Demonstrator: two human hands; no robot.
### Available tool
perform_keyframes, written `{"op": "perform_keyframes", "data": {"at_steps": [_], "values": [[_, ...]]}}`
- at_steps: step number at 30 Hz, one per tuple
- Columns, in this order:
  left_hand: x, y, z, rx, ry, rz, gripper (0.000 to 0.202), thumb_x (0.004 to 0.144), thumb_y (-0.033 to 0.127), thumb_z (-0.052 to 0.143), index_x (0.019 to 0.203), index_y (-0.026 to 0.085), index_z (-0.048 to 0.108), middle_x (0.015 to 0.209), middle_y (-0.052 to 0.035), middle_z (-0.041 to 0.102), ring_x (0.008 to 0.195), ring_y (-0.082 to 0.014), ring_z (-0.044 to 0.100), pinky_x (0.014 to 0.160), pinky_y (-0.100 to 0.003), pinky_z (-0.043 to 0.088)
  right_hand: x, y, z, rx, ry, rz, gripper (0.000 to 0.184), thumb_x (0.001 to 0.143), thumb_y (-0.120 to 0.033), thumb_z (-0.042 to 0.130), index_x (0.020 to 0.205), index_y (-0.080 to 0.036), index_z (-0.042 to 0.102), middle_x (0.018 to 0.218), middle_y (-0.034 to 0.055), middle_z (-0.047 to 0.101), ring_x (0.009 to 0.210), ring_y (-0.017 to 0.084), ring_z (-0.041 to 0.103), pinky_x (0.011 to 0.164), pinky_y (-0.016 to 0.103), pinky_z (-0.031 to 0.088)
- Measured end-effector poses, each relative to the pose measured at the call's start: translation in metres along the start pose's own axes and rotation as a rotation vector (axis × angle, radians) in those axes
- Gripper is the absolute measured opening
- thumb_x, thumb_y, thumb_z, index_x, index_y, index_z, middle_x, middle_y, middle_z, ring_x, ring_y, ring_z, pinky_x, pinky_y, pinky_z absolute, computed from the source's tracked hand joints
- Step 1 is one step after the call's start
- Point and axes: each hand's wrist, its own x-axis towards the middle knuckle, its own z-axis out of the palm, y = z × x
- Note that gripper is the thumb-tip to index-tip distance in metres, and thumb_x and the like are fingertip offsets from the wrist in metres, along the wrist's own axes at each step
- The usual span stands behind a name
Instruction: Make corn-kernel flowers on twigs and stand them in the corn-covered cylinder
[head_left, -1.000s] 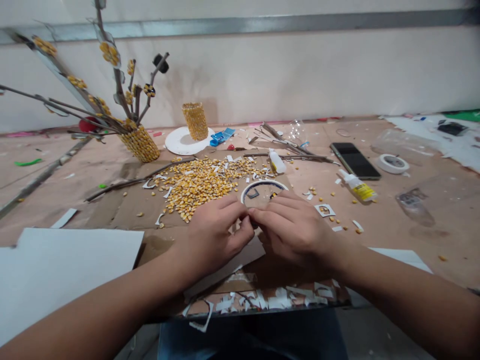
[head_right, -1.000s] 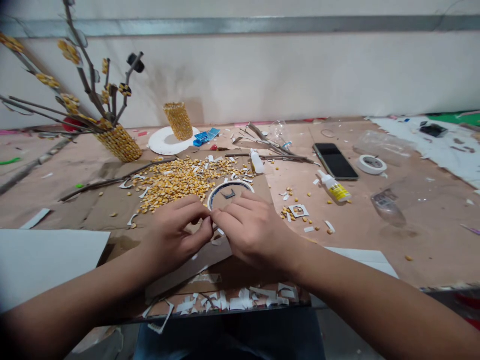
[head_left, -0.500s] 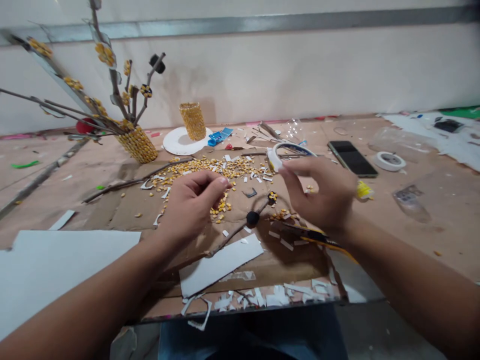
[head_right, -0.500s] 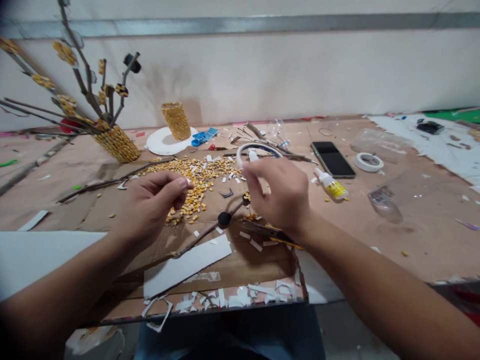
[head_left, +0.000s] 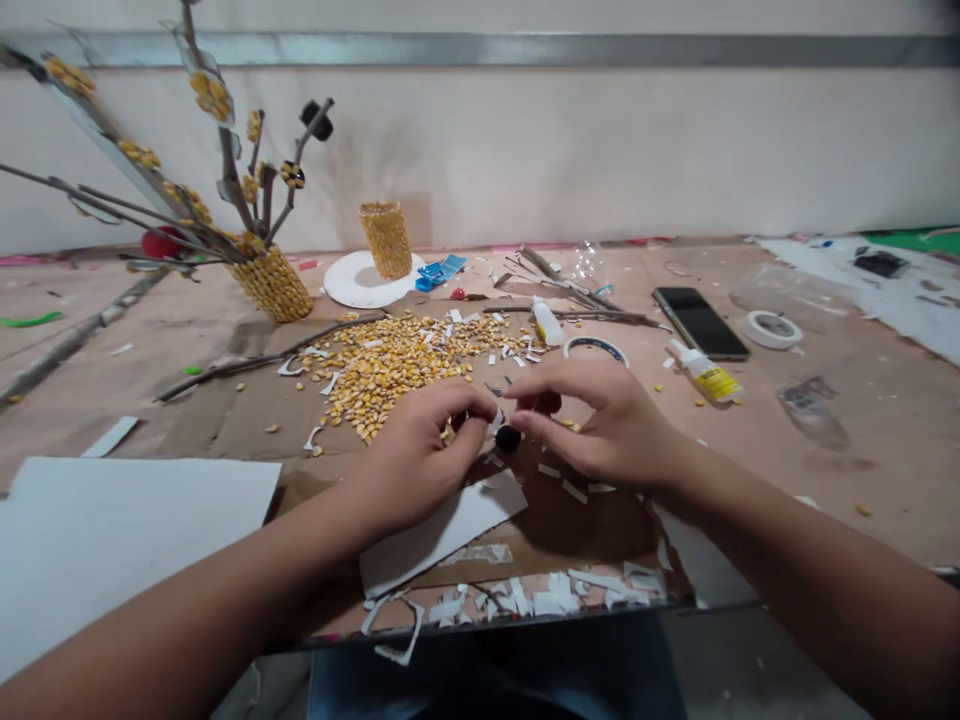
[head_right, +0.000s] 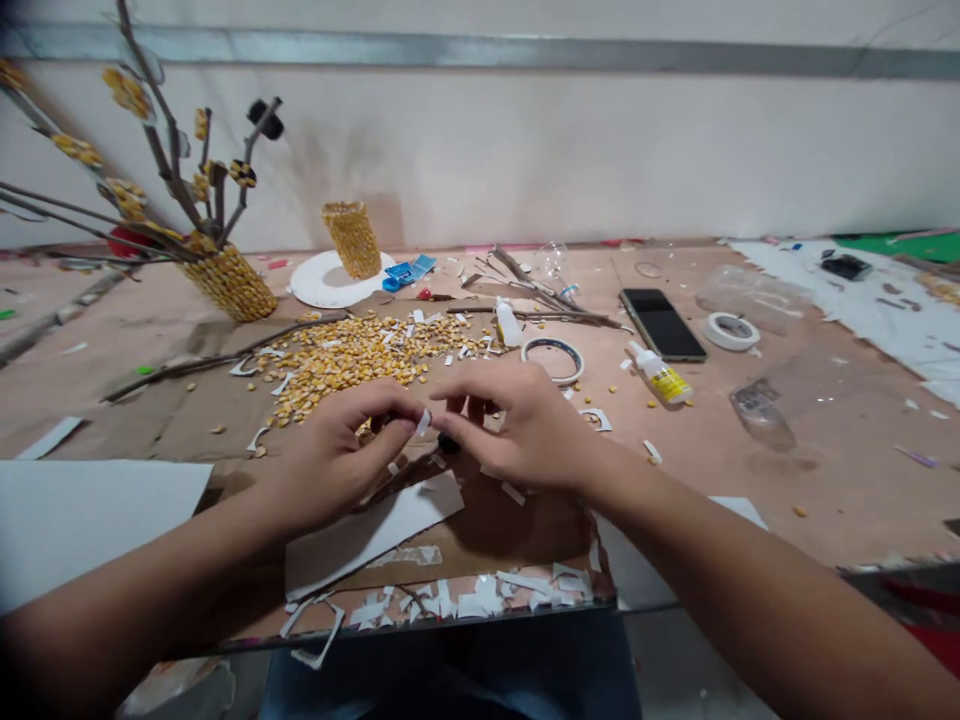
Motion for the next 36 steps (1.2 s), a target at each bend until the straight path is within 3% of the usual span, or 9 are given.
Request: {"op": "perform_keyframes", "data": {"at_steps": [3, 7, 15, 20, 25, 29, 32, 36], "values": [[0.001, -0.002, 0.002, 0.008, -0.059, 0.04, 0.022, 0.094, 0.009, 0.054, 0.091, 0.017, 0.074, 0.093, -0.0044, 0.078, 0.089, -0.0174, 0.071, 0.085, -0.03, 0.052, -0.005, -0.008, 0.009, -0.031, 0.009, -0.005, 0.015, 0.095, -0.011, 0.067, 0.105, -0.018, 0.075, 0.086, 0.0017, 0.076, 0.071, 0.012, 0.065, 0.067, 0.024, 0.049], [0.0, -0.005, 0.003, 0.014, -0.103, 0.028, 0.023, 0.095, 0.011, 0.055, 0.099, 0.019, 0.076, 0.102, -0.0063, 0.08, 0.098, -0.0203, 0.073, 0.09, -0.034, 0.053, -0.008, -0.006, 0.008, -0.114, -0.015, 0.07, 0.007, 0.092, -0.013, 0.067, 0.094, -0.017, 0.073, 0.079, 0.0012, 0.073, 0.064, 0.011, 0.061, 0.063, 0.024, 0.045], [-0.002, 0.004, 0.005, -0.077, -0.094, -0.13, 0.021, 0.096, 0.019, 0.056, 0.099, 0.02, 0.077, 0.094, -0.0034, 0.081, 0.085, -0.0186, 0.074, 0.079, -0.03, 0.056, -0.005, 0.0, 0.006, -0.298, -0.057, 0.026, 0.007, 0.089, -0.012, 0.058, 0.088, -0.017, 0.063, 0.074, 0.0011, 0.067, 0.064, 0.014, 0.057, 0.062, 0.026, 0.038], [-0.003, 0.006, 0.005, 0.195, -0.066, -0.205, 0.034, 0.086, 0.029, 0.067, 0.118, 0.015, 0.068, 0.097, -0.0068, 0.076, 0.086, -0.0221, 0.07, 0.077, -0.033, 0.053, -0.001, -0.008, -0.009, -0.156, -0.13, 0.19, 0.004, 0.086, -0.017, 0.056, 0.085, -0.019, 0.058, 0.071, -0.0016, 0.062, 0.061, 0.013, 0.053, 0.06, 0.025, 0.036], [-0.004, -0.002, 0.012, 0.483, -0.28, -0.207, 0.02, 0.091, 0.038, 0.065, 0.085, 0.02, 0.071, 0.082, -0.0058, 0.071, 0.078, -0.0238, 0.065, 0.067, -0.034, 0.043, 0.0, -0.013, -0.014, -0.204, -0.371, 0.366, 0.006, 0.087, -0.016, 0.054, 0.088, -0.02, 0.059, 0.079, 0.0019, 0.066, 0.07, 0.016, 0.056, 0.065, 0.028, 0.034], [-0.003, -0.006, 0.018, 0.485, -0.297, -0.248, 0.022, 0.094, 0.029, 0.057, 0.08, 0.02, 0.072, 0.08, -0.0056, 0.072, 0.077, -0.0228, 0.065, 0.068, -0.034, 0.042, -0.002, -0.013, -0.005, -0.319, -0.48, 0.428, 0.009, 0.092, -0.02, 0.052, 0.092, -0.02, 0.061, 0.087, 0.0055, 0.068, 0.077, 0.02, 0.058, 0.066, 0.03, 0.033], [-0.003, -0.007, 0.019, 0.453, -0.283, -0.264, 0.019, 0.092, 0.027, 0.059, 0.079, 0.02, 0.071, 0.078, -0.0052, 0.071, 0.076, -0.0222, 0.063, 0.068, -0.034, 0.041, -0.002, -0.014, 0.001, -0.338, -0.476, 0.505, 0.01, 0.095, -0.022, 0.051, 0.092, -0.02, 0.061, 0.086, 0.0058, 0.068, 0.075, 0.02, 0.057, 0.065, 0.03, 0.032], [-0.005, -0.003, 0.017, 0.371, -0.198, -0.301, 0.01, 0.089, 0.025, 0.062, 0.084, 0.02, 0.068, 0.081, -0.0029, 0.07, 0.074, -0.0203, 0.061, 0.066, -0.032, 0.04, -0.004, -0.018, 0.005, -0.32, -0.34, 0.502, 0.011, 0.096, -0.024, 0.051, 0.09, -0.02, 0.059, 0.08, 0.0038, 0.066, 0.071, 0.018, 0.055, 0.065, 0.03, 0.032]]}}
